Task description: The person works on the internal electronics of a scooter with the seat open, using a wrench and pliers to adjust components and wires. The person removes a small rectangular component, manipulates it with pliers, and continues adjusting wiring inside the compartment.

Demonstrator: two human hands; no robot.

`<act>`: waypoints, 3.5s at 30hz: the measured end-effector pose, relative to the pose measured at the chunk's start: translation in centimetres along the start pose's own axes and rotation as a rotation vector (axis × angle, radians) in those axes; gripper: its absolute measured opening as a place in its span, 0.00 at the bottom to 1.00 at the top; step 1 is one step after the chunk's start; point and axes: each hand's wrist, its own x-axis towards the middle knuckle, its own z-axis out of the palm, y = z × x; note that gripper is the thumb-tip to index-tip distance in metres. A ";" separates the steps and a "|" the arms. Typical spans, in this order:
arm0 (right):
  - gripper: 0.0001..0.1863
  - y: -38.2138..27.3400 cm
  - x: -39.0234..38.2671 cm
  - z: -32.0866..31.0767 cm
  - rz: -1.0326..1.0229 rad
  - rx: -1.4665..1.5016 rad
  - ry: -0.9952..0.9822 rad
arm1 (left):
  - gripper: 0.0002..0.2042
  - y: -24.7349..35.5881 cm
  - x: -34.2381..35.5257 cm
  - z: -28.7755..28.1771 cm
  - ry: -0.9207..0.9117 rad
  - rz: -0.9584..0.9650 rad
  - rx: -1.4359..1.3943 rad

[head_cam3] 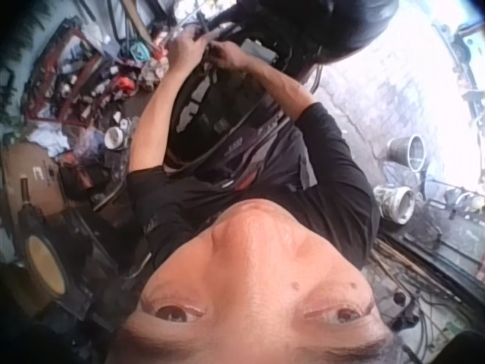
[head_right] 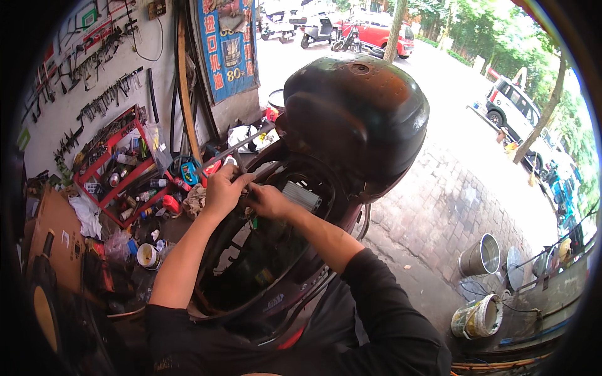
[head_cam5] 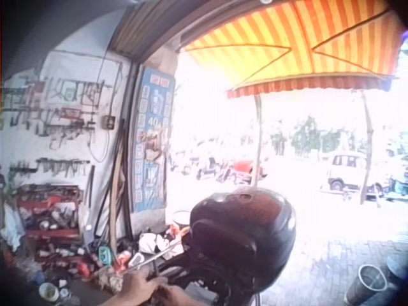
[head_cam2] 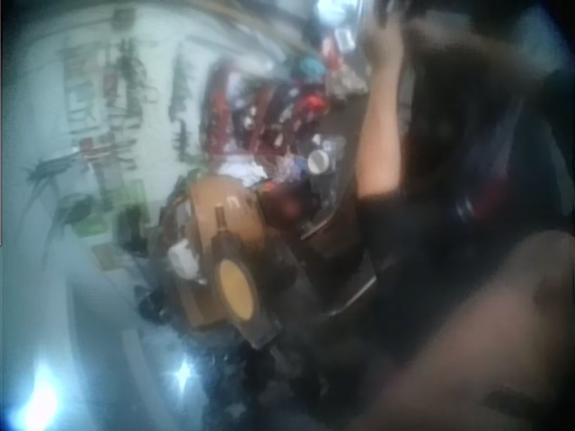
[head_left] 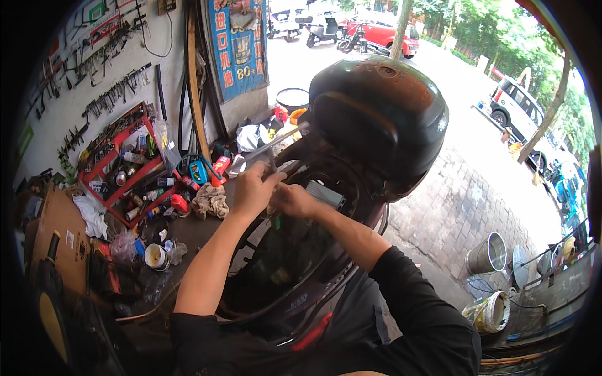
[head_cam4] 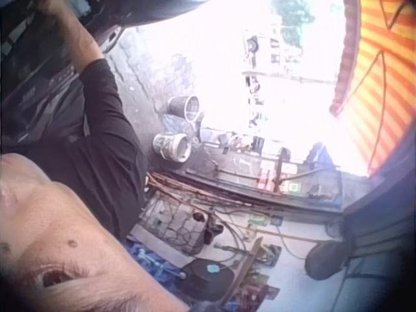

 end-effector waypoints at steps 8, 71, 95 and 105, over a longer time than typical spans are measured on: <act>0.16 0.3 -0.1 -0.1 -0.070 -0.039 0.055 | 0.09 -1.0 0.4 0.1 -0.179 -0.110 -0.189; 0.15 0.8 -0.1 -0.1 -0.137 -0.106 0.050 | 0.09 -1.8 -0.3 1.4 -0.074 0.025 -0.256; 0.10 1.4 0.0 0.0 -0.115 -0.095 0.023 | 0.09 -0.7 -0.5 1.6 -0.100 0.021 -0.168; 0.12 2.2 0.0 0.3 -0.155 -0.006 0.050 | 0.11 -0.1 -0.5 1.6 0.042 0.094 0.138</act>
